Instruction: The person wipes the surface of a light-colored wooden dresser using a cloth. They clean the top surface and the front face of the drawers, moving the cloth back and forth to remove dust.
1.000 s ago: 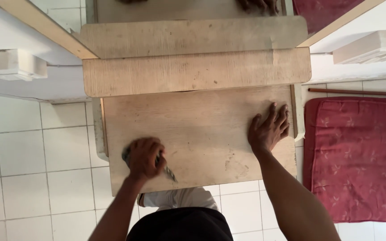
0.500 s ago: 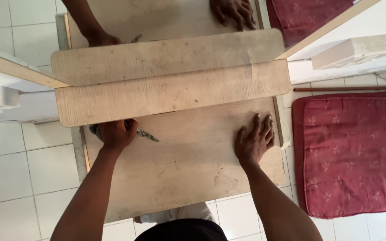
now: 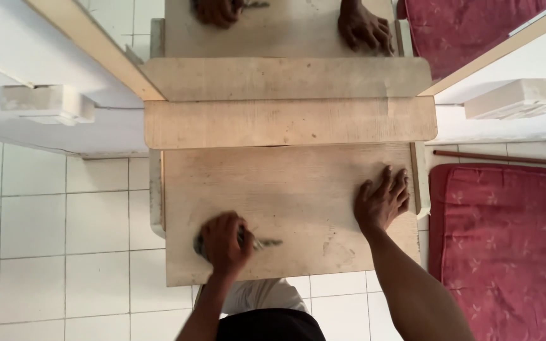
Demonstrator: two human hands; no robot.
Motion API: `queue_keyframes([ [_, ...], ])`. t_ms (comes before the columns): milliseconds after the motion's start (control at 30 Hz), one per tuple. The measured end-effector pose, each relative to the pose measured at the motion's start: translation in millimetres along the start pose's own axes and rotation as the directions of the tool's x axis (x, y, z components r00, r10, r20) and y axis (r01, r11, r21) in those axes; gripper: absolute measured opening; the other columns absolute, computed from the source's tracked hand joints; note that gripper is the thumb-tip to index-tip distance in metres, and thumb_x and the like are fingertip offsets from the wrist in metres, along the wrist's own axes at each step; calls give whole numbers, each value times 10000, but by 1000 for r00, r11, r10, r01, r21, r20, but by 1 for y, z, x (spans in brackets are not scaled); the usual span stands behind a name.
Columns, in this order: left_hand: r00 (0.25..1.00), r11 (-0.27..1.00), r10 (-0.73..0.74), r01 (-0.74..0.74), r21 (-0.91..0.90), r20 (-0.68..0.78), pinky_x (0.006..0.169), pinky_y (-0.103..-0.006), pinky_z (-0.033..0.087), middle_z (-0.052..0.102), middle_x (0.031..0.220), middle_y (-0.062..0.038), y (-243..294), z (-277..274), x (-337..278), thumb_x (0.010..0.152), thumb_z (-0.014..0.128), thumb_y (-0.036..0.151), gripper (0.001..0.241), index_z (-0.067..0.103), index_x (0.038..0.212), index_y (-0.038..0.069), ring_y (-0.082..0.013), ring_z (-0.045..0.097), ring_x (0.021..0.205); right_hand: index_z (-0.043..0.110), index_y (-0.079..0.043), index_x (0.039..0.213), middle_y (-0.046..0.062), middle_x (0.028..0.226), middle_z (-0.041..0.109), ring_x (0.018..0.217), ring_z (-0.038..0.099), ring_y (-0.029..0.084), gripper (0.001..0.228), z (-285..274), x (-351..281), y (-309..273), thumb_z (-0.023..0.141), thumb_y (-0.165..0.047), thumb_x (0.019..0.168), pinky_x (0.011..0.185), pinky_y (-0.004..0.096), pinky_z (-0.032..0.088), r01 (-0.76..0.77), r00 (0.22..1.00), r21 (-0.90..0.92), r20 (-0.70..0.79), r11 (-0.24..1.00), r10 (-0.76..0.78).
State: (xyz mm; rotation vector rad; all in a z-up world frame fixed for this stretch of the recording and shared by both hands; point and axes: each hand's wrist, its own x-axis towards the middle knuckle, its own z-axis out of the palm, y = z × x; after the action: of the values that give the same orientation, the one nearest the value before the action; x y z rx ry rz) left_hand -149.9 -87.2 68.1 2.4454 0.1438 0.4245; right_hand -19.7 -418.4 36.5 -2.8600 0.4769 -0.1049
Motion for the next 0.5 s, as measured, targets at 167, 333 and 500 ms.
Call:
queue_keyframes([
  [167,998,998,56,-56,-17,-16,928,-512,397,634,994,-91,12,-17,-39,815,635,217,114,610,877,124,-314,581,971,319,-151,1635,203,1711,176,1532,192,408,698,-3,-1,-2,513,-399,1012,1224,581,114,-10,1000,-4,11,1000,10],
  [333,996,999,39,-36,-39,81,883,-504,392,603,921,-85,2,-21,-19,771,647,224,119,592,816,129,-302,575,906,315,-146,1636,207,1696,175,1530,172,411,718,-2,1,-7,519,-402,997,1192,595,112,-16,1000,17,-5,1000,16],
  [500,984,991,134,-135,2,114,866,-516,380,611,942,-75,-20,-13,21,717,649,223,153,595,827,132,-328,573,937,338,-143,1619,209,1712,192,1555,150,400,695,-4,-5,-4,524,-397,999,1212,592,100,5,1000,27,-18,1000,-4],
])
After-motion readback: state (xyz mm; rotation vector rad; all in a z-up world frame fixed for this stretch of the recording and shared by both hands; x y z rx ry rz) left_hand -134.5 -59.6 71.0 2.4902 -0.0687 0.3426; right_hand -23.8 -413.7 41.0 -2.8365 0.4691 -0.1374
